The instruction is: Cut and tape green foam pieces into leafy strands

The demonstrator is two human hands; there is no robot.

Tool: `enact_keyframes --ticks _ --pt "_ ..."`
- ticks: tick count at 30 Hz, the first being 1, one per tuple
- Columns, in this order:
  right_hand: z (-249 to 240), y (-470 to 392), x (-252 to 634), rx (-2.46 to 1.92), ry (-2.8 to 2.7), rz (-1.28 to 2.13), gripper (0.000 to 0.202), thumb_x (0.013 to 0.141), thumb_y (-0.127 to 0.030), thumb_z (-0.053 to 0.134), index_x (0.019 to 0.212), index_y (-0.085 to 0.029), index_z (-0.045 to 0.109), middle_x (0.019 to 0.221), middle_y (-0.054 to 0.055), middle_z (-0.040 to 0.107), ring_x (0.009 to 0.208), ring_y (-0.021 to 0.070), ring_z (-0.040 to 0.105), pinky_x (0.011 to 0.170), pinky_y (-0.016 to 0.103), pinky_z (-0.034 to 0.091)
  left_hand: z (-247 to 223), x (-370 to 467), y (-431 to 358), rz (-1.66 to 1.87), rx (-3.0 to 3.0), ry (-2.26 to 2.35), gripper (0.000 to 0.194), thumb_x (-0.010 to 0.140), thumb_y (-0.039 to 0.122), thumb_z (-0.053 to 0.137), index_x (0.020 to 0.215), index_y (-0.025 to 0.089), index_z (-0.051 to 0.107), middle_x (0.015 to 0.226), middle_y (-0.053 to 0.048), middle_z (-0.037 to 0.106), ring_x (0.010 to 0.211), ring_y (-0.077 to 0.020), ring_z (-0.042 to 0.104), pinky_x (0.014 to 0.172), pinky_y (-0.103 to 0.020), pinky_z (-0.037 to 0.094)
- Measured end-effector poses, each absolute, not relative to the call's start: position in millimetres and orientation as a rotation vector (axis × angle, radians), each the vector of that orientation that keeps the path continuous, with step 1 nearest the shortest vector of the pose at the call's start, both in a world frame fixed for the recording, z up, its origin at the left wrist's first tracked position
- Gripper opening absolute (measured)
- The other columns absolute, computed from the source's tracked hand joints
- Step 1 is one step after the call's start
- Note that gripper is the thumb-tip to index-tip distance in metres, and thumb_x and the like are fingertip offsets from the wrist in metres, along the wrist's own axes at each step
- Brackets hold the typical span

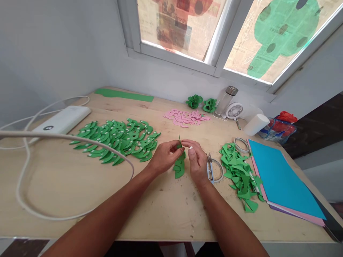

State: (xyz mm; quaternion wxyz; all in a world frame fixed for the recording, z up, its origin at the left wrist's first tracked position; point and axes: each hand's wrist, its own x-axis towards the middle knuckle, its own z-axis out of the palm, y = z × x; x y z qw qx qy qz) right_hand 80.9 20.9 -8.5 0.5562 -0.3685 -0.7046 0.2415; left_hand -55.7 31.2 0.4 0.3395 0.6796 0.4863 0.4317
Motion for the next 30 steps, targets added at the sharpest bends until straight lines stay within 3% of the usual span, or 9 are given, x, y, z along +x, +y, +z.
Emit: enact_keyframes --ticks 6,12,18,25,30 --pt "-9.8 21.7 80.5 -0.868 -1.643 0.558 0.033 0.094 -0.033 0.038 0.102 -0.021 0.067 0.104 0.008 0.067 0.103 0.0219 0.059 0.091 0.04 0.047 -1.0 -57.0 31.2 1.072 1.862 1.352 0.021 0.079 0.033 0.048 0.069 0.018 0.059 0.056 0.003 0.052 0.055 -0.0122 0.047 0.055 -0.024 0.035" --pt "-8.8 20.6 80.9 -0.913 -1.782 0.475 0.032 0.093 -0.031 0.04 0.109 -0.024 0.066 0.113 0.009 0.064 0.11 0.0236 0.055 0.095 0.044 0.043 1.3 -55.4 25.7 0.976 2.048 1.529 0.018 0.077 0.024 0.047 0.081 0.017 0.064 0.066 -0.002 0.063 0.058 -0.0151 0.052 0.058 -0.026 0.036" --pt "-11.7 19.8 79.7 -0.933 -1.845 0.395 0.034 0.092 -0.03 0.042 0.115 -0.018 0.063 0.114 0.013 0.062 0.111 0.0246 0.052 0.096 0.045 0.042 0.2 -52.2 23.7 0.841 2.265 1.683 0.015 0.079 0.02 0.045 0.075 0.016 0.059 0.07 -0.008 0.066 0.063 -0.0199 0.055 0.06 -0.03 0.034" --pt "-13.6 20.6 80.2 -0.96 -1.765 0.488 0.034 0.093 -0.033 0.04 0.116 -0.021 0.063 0.116 0.011 0.061 0.111 0.0233 0.054 0.096 0.043 0.045 -3.4 -51.6 22.7 0.865 2.327 1.685 0.019 0.081 0.024 0.044 0.083 0.017 0.061 0.074 -0.008 0.067 0.067 -0.0217 0.058 0.065 -0.032 0.036" --pt "-14.3 22.0 80.6 -0.931 -1.698 0.611 0.036 0.093 -0.034 0.041 0.12 -0.02 0.06 0.118 0.011 0.062 0.112 0.0228 0.056 0.097 0.043 0.044 -2.6 -52.2 23.3 0.881 2.298 1.675 0.015 0.08 0.023 0.046 0.078 0.018 0.059 0.071 -0.006 0.066 0.064 -0.0198 0.057 0.062 -0.031 0.034"
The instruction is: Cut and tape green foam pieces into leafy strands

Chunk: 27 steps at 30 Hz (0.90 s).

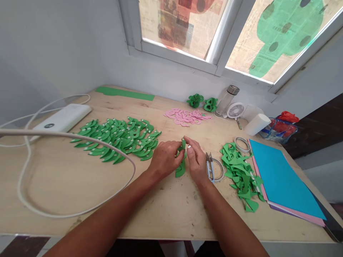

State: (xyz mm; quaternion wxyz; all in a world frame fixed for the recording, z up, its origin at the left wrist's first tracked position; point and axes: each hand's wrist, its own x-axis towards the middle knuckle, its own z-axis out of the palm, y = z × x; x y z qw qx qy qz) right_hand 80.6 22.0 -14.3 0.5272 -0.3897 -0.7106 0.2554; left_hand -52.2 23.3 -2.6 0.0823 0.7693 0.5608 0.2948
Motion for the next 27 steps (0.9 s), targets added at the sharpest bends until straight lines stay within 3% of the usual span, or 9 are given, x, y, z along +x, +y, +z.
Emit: enact_keyframes --ticks 17,27 --pt "-8.9 20.7 79.3 -0.911 -1.576 0.685 0.039 0.094 -0.04 0.036 0.099 -0.019 0.069 0.102 0.01 0.068 0.101 0.0218 0.061 0.091 0.039 0.047 4.1 -57.2 27.3 1.025 1.959 1.517 0.019 0.077 0.031 0.049 0.073 0.02 0.064 0.056 0.002 0.055 0.053 -0.0131 0.047 0.054 -0.024 0.032" --pt "-9.2 22.6 80.7 -0.95 -1.527 0.71 0.04 0.095 -0.039 0.035 0.097 -0.019 0.07 0.099 0.009 0.068 0.097 0.0211 0.061 0.089 0.037 0.047 2.2 -58.1 29.3 1.077 1.823 1.393 0.023 0.078 0.034 0.048 0.077 0.018 0.065 0.056 0.003 0.051 0.053 -0.0123 0.045 0.053 -0.024 0.033"
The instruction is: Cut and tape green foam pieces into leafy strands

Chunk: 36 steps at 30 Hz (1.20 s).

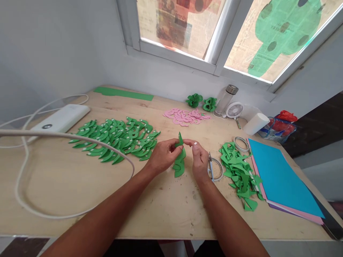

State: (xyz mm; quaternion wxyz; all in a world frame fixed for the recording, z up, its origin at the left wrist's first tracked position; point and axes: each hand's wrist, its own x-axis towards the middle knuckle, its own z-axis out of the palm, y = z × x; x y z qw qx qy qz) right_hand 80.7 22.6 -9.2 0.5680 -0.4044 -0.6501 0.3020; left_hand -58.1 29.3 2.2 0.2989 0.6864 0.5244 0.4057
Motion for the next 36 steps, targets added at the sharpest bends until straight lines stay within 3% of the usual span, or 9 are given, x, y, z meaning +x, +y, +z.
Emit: enact_keyframes --ticks 12,23,31,36 --pt "-14 26 80 -0.966 -1.531 0.688 0.038 0.094 -0.039 0.038 0.093 -0.018 0.07 0.094 0.009 0.067 0.096 0.0209 0.061 0.087 0.036 0.047 -4 -61 34 1.124 1.691 1.312 0.013 0.072 0.022 0.045 0.064 0.019 0.055 0.056 0.004 0.046 0.055 -0.0129 0.043 0.054 -0.025 0.033" --pt "-14 28 81 -0.992 -1.589 0.708 0.028 0.09 -0.033 0.047 0.088 -0.02 0.072 0.09 0.007 0.068 0.092 0.0203 0.062 0.084 0.034 0.047 -12 -60 35 1.202 1.613 1.327 0.022 0.077 0.033 0.051 0.068 0.016 0.06 0.057 0.002 0.052 0.052 -0.011 0.044 0.05 -0.023 0.032" --pt "-15 35 84 -1.082 -1.51 0.972 0.02 0.079 -0.033 0.058 0.069 -0.018 0.068 0.074 0.003 0.066 0.075 0.0176 0.06 0.075 0.03 0.044 -8 -62 36 1.215 1.574 1.249 0.016 0.075 0.031 0.057 0.08 0.016 0.062 0.058 0.004 0.051 0.051 -0.0093 0.042 0.049 -0.021 0.033" --pt "-15 39 87 -1.109 -1.449 1.187 0.022 0.074 -0.037 0.062 0.063 -0.018 0.065 0.065 0.001 0.062 0.065 0.0146 0.054 0.067 0.028 0.041 -8 -63 36 1.108 1.662 1.244 0.014 0.075 0.029 0.056 0.074 0.016 0.062 0.055 0.004 0.054 0.048 -0.009 0.042 0.047 -0.021 0.031"
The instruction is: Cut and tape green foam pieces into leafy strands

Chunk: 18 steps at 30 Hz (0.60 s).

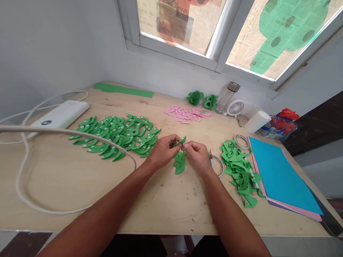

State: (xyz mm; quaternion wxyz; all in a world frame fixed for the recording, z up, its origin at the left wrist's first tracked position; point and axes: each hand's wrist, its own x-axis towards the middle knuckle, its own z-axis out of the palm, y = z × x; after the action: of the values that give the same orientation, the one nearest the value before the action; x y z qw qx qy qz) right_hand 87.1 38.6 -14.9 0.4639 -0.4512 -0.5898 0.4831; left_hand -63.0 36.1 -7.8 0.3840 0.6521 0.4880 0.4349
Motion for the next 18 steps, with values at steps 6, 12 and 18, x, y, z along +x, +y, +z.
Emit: enact_keyframes --ticks 6,12,18 --pt "-18 43 91 -1.083 -1.411 1.344 0.025 0.07 -0.04 0.065 0.059 -0.018 0.064 0.06 0.0 0.06 0.062 0.0139 0.052 0.063 0.027 0.039 -8 -64 36 1.055 1.711 1.234 0.016 0.073 0.024 0.052 0.076 0.016 0.066 0.061 0.002 0.06 0.056 -0.0118 0.051 0.053 -0.022 0.037" --pt "-16 43 93 -1.108 -1.393 1.36 0.023 0.07 -0.038 0.063 0.059 -0.018 0.066 0.06 0.001 0.062 0.062 0.0141 0.051 0.064 0.027 0.038 -3 -64 35 1.022 1.625 1.144 0.018 0.069 0.022 0.053 0.078 0.016 0.067 0.062 0.001 0.06 0.058 -0.0121 0.052 0.056 -0.022 0.039" --pt "-16 44 94 -1.114 -1.373 1.442 0.025 0.068 -0.039 0.065 0.055 -0.018 0.065 0.06 0.001 0.063 0.061 0.0138 0.052 0.066 0.027 0.038 4 -62 32 1.019 1.499 1.059 0.015 0.07 0.025 0.054 0.069 0.016 0.066 0.06 0.001 0.057 0.057 -0.0111 0.049 0.053 -0.021 0.037"
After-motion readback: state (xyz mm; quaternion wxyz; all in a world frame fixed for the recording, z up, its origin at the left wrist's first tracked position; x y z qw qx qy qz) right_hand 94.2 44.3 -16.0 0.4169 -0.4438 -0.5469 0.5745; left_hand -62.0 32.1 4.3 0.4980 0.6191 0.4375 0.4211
